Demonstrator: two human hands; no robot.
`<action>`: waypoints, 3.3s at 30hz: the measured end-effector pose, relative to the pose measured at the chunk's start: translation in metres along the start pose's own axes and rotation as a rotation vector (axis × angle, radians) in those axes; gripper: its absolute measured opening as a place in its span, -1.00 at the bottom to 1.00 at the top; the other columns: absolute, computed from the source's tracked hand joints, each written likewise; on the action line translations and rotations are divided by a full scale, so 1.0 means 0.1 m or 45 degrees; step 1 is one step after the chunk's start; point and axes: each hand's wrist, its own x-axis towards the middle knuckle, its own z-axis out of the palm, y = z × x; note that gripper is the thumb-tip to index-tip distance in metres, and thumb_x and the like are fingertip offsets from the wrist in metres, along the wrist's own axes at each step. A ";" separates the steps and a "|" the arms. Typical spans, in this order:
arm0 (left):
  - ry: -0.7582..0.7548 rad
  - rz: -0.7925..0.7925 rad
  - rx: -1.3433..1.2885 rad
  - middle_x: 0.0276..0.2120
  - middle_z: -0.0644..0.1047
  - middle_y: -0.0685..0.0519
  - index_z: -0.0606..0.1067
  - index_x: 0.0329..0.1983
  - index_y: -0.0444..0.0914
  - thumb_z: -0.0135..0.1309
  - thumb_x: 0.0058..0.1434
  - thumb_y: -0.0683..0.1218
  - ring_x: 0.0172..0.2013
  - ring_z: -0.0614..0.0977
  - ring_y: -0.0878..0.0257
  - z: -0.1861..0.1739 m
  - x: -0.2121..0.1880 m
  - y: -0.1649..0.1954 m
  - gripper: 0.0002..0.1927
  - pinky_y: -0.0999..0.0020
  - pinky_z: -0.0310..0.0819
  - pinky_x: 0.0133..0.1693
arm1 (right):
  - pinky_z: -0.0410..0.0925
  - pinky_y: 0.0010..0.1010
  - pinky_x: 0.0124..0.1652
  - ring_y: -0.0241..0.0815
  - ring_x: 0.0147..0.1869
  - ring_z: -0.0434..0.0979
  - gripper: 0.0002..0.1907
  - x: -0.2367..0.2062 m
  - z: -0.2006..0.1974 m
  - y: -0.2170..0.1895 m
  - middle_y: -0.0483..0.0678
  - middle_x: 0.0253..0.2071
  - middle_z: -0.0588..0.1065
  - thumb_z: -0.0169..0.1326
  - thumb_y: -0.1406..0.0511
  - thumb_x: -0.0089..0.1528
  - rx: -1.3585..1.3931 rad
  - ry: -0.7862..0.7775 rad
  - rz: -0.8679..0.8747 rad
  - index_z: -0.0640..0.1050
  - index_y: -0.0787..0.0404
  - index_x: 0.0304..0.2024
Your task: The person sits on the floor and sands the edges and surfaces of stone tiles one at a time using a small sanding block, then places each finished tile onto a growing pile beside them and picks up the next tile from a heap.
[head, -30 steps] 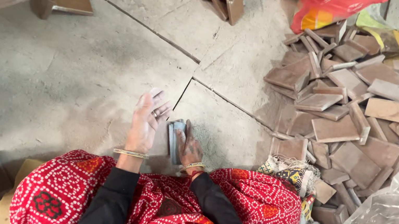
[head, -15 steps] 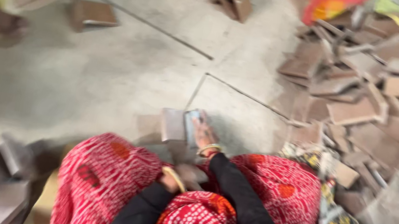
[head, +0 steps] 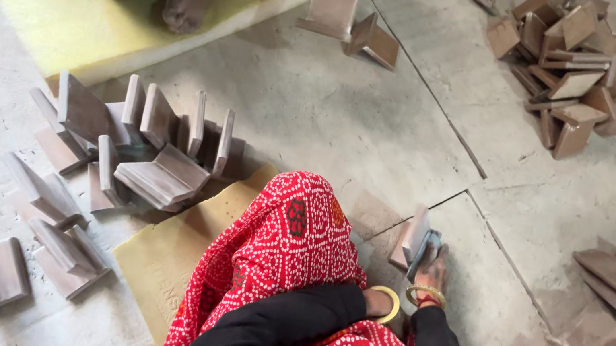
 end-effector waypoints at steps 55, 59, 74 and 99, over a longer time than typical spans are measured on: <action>1.271 -0.443 -0.785 -0.21 0.55 -0.13 0.38 0.10 -0.31 0.20 0.31 0.12 -0.27 0.63 0.14 -1.12 -0.25 -0.92 -0.49 0.28 0.63 -0.27 | 0.39 0.06 -0.06 0.35 -0.03 0.57 -0.30 -0.35 0.28 0.37 0.37 0.00 0.53 -0.23 -0.05 0.44 0.035 0.127 0.148 0.15 0.12 0.53; 1.343 -0.386 -0.968 -0.28 0.55 -0.10 0.21 0.17 -0.31 0.30 0.24 0.09 -0.29 0.58 0.22 -0.74 0.39 -0.91 -0.33 0.33 0.54 -0.22 | 0.41 0.02 -0.06 0.37 0.07 0.54 -0.31 -0.42 0.29 0.32 0.38 0.21 0.45 -0.20 -0.04 0.44 0.213 0.249 -0.043 0.17 0.22 0.48; 1.293 0.010 -1.727 -0.29 0.44 0.00 0.24 0.03 -0.29 0.06 0.41 0.01 -0.29 0.55 0.26 -0.41 0.53 -0.99 -0.64 0.28 0.57 -0.24 | 0.39 0.09 -0.07 0.43 0.03 0.53 -0.44 -0.10 0.24 0.48 0.50 0.19 0.47 -0.26 0.07 0.50 0.155 0.097 -0.265 0.20 0.19 0.46; -0.392 -0.451 -0.154 0.20 0.41 -0.08 0.47 0.22 -0.19 -0.34 0.19 0.62 0.19 0.38 -0.11 0.21 -0.37 0.23 -0.04 -0.10 0.17 0.20 | 0.35 -0.18 0.16 0.13 0.23 0.49 -0.16 -0.69 -0.37 0.69 0.27 0.23 0.45 0.23 -0.02 0.17 0.899 0.611 0.431 0.32 0.24 0.37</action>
